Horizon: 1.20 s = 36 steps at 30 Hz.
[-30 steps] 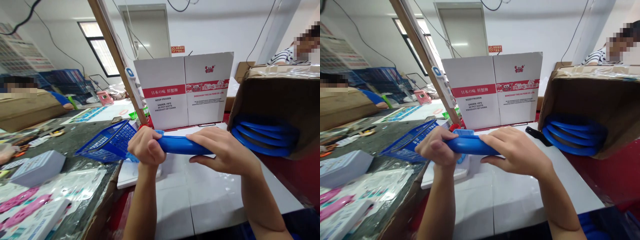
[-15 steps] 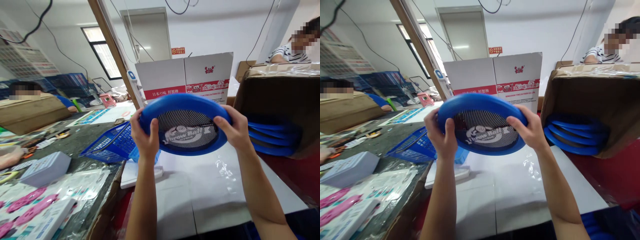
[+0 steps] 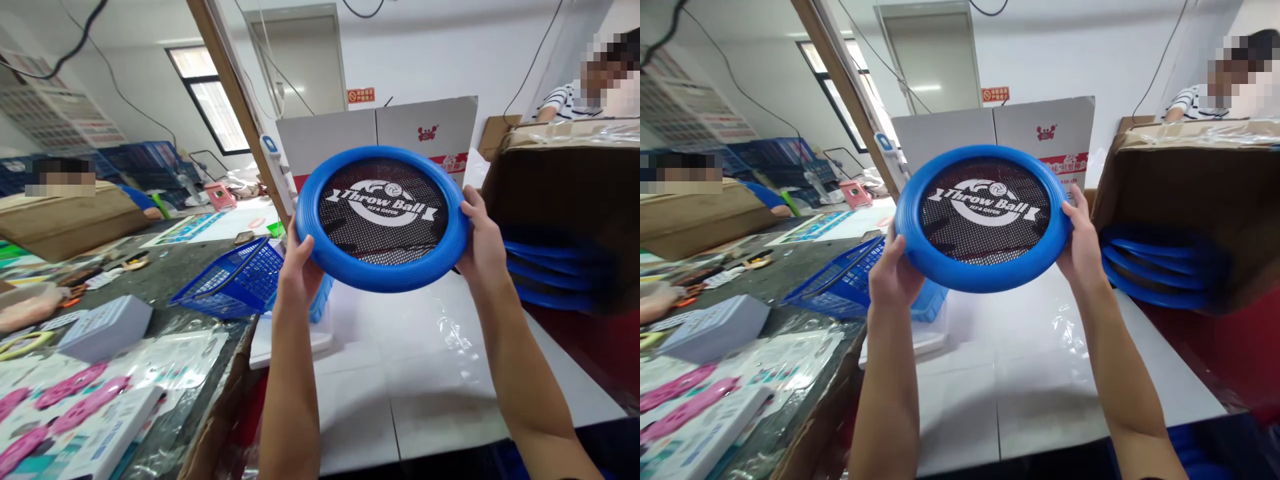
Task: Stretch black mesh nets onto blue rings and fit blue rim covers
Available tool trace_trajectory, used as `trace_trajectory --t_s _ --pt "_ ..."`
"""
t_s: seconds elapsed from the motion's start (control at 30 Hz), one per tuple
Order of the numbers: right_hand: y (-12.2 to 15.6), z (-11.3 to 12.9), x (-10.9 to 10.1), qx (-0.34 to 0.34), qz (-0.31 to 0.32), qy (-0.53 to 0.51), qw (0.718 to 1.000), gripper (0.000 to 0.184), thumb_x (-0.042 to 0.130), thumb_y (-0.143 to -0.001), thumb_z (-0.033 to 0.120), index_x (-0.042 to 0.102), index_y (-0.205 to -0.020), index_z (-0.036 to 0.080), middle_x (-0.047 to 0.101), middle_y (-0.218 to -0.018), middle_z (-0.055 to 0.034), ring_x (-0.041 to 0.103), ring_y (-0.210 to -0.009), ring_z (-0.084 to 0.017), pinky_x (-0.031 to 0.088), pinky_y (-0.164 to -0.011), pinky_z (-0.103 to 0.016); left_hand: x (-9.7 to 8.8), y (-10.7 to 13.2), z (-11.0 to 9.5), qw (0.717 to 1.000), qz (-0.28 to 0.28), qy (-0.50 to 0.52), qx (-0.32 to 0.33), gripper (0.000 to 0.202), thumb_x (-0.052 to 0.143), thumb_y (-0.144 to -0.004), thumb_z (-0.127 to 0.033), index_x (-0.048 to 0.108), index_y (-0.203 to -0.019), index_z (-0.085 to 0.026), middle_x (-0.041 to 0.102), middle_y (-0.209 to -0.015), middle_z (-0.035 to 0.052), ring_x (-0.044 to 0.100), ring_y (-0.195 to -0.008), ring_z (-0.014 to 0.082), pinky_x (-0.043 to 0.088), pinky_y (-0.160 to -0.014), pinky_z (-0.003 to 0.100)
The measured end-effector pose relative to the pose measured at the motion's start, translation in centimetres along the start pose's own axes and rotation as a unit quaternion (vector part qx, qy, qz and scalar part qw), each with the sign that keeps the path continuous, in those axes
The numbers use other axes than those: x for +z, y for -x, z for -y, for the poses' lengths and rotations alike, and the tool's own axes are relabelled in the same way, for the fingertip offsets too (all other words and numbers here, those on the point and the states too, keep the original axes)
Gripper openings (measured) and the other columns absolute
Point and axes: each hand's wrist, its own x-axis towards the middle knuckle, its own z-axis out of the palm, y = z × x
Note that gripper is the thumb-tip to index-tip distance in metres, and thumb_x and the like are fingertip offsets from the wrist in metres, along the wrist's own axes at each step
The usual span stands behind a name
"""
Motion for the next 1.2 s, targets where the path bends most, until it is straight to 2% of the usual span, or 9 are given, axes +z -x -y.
trace_trajectory --t_s 0.1,0.23,0.43,0.6,0.7,0.8,0.93,1.07,1.2 --pt "-0.4 1.3 -2.0 0.067 0.039 -0.039 0.996 0.048 0.056 -0.099 0.059 0.060 -0.141 0.037 0.073 -0.126 -0.0008 0.074 -0.109 -0.025 0.066 -0.091 -0.044 -0.5 0.0 -0.1 0.999 0.033 -0.020 0.026 0.073 0.080 -0.085 -0.062 0.052 -0.148 -0.041 0.072 -0.132 0.0068 0.078 -0.105 0.0275 0.067 -0.080 0.037" --pt "-0.7 2.3 -4.1 0.220 0.111 -0.104 0.964 0.050 0.063 -0.092 0.072 0.068 -0.116 0.029 0.077 -0.093 -0.0026 0.073 -0.072 -0.021 0.064 -0.069 -0.038 0.0 0.0 0.1 0.998 0.024 -0.061 0.016 0.062 0.084 -0.087 -0.054 0.055 -0.136 -0.031 0.076 -0.096 0.0036 0.082 -0.083 0.0254 0.067 -0.073 0.035" --pt "-0.9 0.9 -5.1 0.240 0.143 -0.073 0.957 0.060 0.057 -0.092 0.081 0.067 -0.110 0.025 0.079 -0.092 -0.0092 0.076 -0.078 -0.026 0.064 -0.072 -0.042 1.5 0.0 -0.2 0.992 -0.025 -0.103 0.062 0.050 0.085 -0.086 -0.055 0.060 -0.120 -0.029 0.071 -0.087 -0.0024 0.077 -0.061 0.0195 0.065 -0.060 0.032" --pt "-0.6 0.7 -5.0 0.162 0.120 0.015 0.979 0.051 0.063 -0.096 0.071 0.070 -0.116 0.025 0.078 -0.090 -0.0061 0.076 -0.078 -0.024 0.066 -0.072 -0.041 2.1 0.9 -1.4 0.968 -0.072 -0.184 0.158 0.043 0.087 -0.085 -0.045 0.068 -0.120 -0.027 0.074 -0.108 0.0009 0.079 -0.068 0.0187 0.064 -0.060 0.027" --pt "-0.1 1.8 -4.3 0.027 0.056 0.153 0.986 0.039 0.073 -0.096 0.054 0.072 -0.123 0.026 0.076 -0.096 -0.0053 0.076 -0.089 -0.026 0.067 -0.079 -0.042 2.5 1.8 -2.3 0.929 -0.084 -0.293 0.210 0.042 0.087 -0.085 -0.037 0.071 -0.123 -0.028 0.076 -0.116 0.0015 0.078 -0.071 0.0164 0.060 -0.058 0.023" --pt "1.3 4.4 -2.4 -0.125 0.048 0.230 0.964 0.028 0.068 -0.101 0.042 0.074 -0.126 0.030 0.074 -0.122 -0.0080 0.072 -0.113 -0.031 0.063 -0.097 -0.050 3.1 2.4 -3.1 0.884 -0.061 -0.381 0.265 0.041 0.088 -0.085 -0.032 0.074 -0.124 -0.029 0.080 -0.098 -0.0021 0.074 -0.064 0.0141 0.059 -0.061 0.022" --pt "4.0 8.0 1.3 -0.234 0.150 0.286 0.917 0.036 0.067 -0.103 0.039 0.068 -0.138 0.030 0.070 -0.136 -0.0104 0.066 -0.128 -0.035 0.055 -0.108 -0.055 4.2 2.9 -3.9 0.855 -0.020 -0.423 0.298 0.039 0.084 -0.090 -0.031 0.073 -0.127 -0.029 0.082 -0.096 -0.0020 0.077 -0.068 0.0167 0.061 -0.067 0.025" --pt "5.4 8.8 3.5 -0.295 0.148 0.361 0.872 0.040 0.070 -0.102 0.041 0.066 -0.141 0.031 0.076 -0.125 -0.0091 0.069 -0.118 -0.034 0.050 -0.108 -0.056 5.4 3.4 -4.1 0.855 0.027 -0.441 0.271 0.039 0.081 -0.093 -0.035 0.071 -0.130 -0.028 0.083 -0.094 -0.0008 0.079 -0.070 0.0193 0.061 -0.064 0.025" --pt "4.8 7.9 2.8 -0.310 0.137 0.370 0.865 0.034 0.069 -0.103 0.041 0.069 -0.136 0.033 0.078 -0.114 -0.0060 0.070 -0.103 -0.031 0.050 -0.103 -0.054 5.8 3.7 -3.9 0.861 0.068 -0.425 0.272 0.048 0.081 -0.093 -0.034 0.067 -0.139 -0.029 0.083 -0.089 -0.0013 0.080 -0.073 0.0209 0.063 -0.070 0.029"
